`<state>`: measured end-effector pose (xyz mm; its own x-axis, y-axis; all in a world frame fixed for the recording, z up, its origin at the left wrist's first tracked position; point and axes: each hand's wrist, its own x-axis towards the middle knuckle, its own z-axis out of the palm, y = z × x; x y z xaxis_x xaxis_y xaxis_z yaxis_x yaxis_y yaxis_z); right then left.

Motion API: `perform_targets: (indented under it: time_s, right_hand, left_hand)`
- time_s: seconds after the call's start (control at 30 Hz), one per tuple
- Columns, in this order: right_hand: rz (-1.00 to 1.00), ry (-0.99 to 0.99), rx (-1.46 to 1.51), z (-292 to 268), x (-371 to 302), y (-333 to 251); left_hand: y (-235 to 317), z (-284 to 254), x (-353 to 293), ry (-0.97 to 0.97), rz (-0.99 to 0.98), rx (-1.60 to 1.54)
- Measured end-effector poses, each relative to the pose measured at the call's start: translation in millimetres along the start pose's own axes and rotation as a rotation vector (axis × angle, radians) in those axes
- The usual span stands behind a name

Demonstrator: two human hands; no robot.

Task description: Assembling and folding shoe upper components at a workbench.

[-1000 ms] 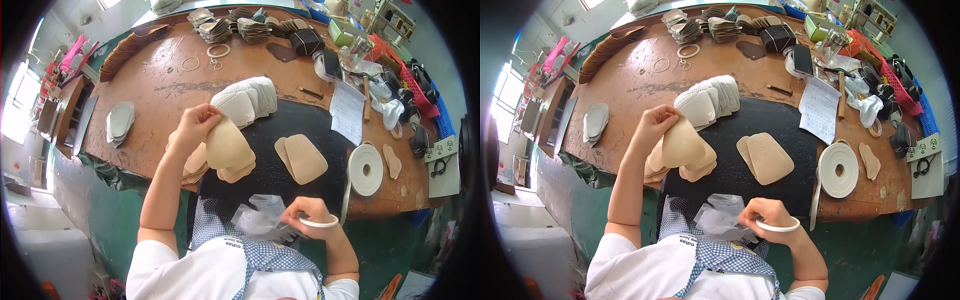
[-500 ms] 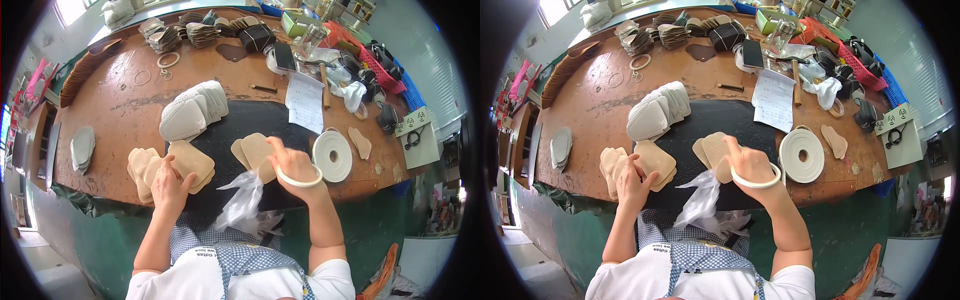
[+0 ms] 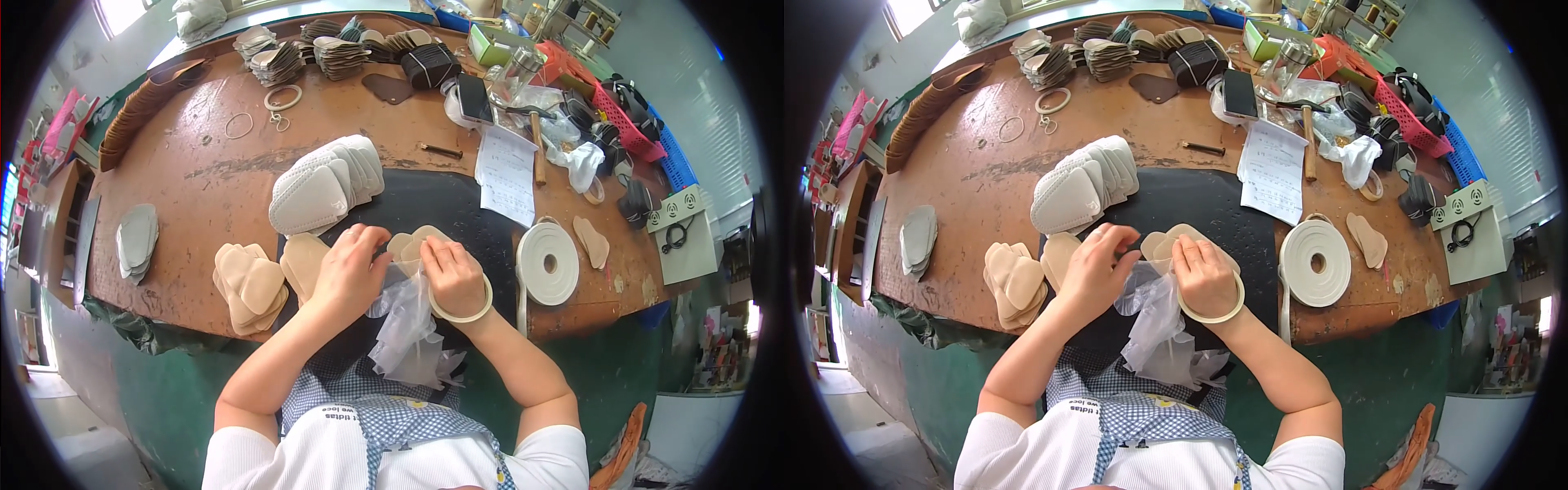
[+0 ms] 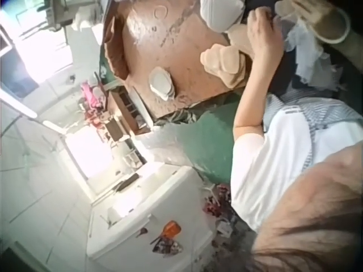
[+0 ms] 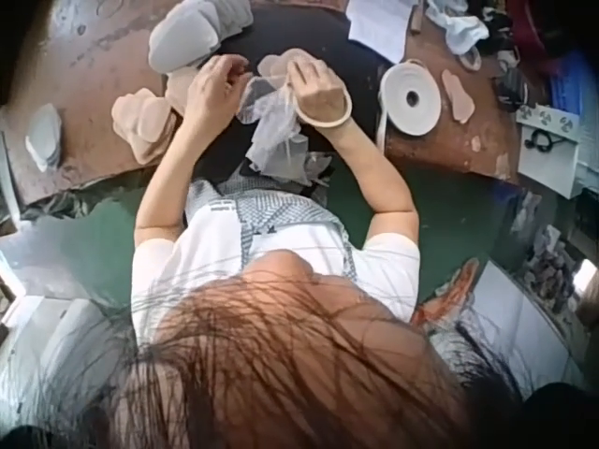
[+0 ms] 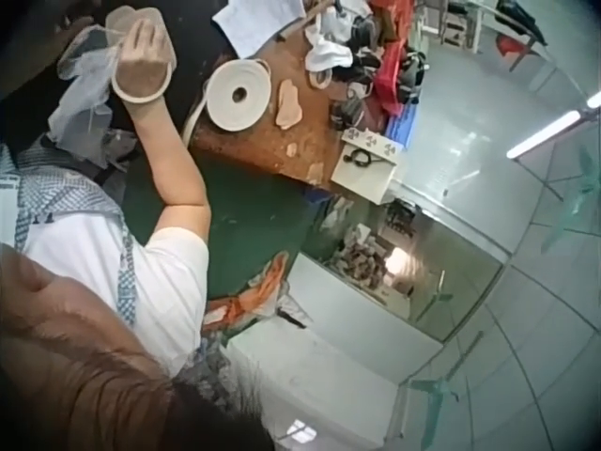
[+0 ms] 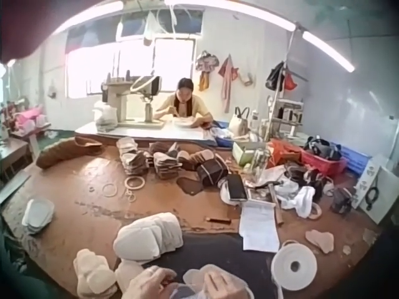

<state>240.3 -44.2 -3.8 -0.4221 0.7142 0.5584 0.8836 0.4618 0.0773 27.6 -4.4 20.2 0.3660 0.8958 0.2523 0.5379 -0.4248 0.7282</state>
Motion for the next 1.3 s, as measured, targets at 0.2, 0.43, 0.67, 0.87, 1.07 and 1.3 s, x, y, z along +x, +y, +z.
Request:
perform_targets:
  time_s: [0.2, 0.43, 0.67, 0.87, 1.07, 1.3]
  right_hand:
    - [0.029, 0.058, 0.106, 1.2, 4.4, -4.6]
    - [0.060, 0.094, 0.212, 4.7, -3.3, -3.5]
    - [0.041, 0.137, 0.256, 0.6, -1.3, -6.8]
    - [0.013, 0.167, 0.219, -13.0, -1.1, -21.5]
    - [-0.108, 0.207, 0.247, -15.7, 3.7, -27.4]
    - [-0.220, 0.144, 0.580, -36.9, 1.0, -42.5]
  left_hand:
    - [-13.3, 41.5, 29.8, -0.118, 0.089, 0.040]
    - [0.3, 31.4, 20.6, -0.226, -0.065, -0.057]
    - [7.9, 19.7, 1.0, 0.015, 0.062, 0.061]
    - [4.7, 23.6, 5.8, -0.271, -0.455, -0.640]
    - [-15.5, 16.2, -10.1, -0.351, -0.666, -1.053]
    - [1.1, -25.1, -21.5, -0.246, -0.400, -0.464]
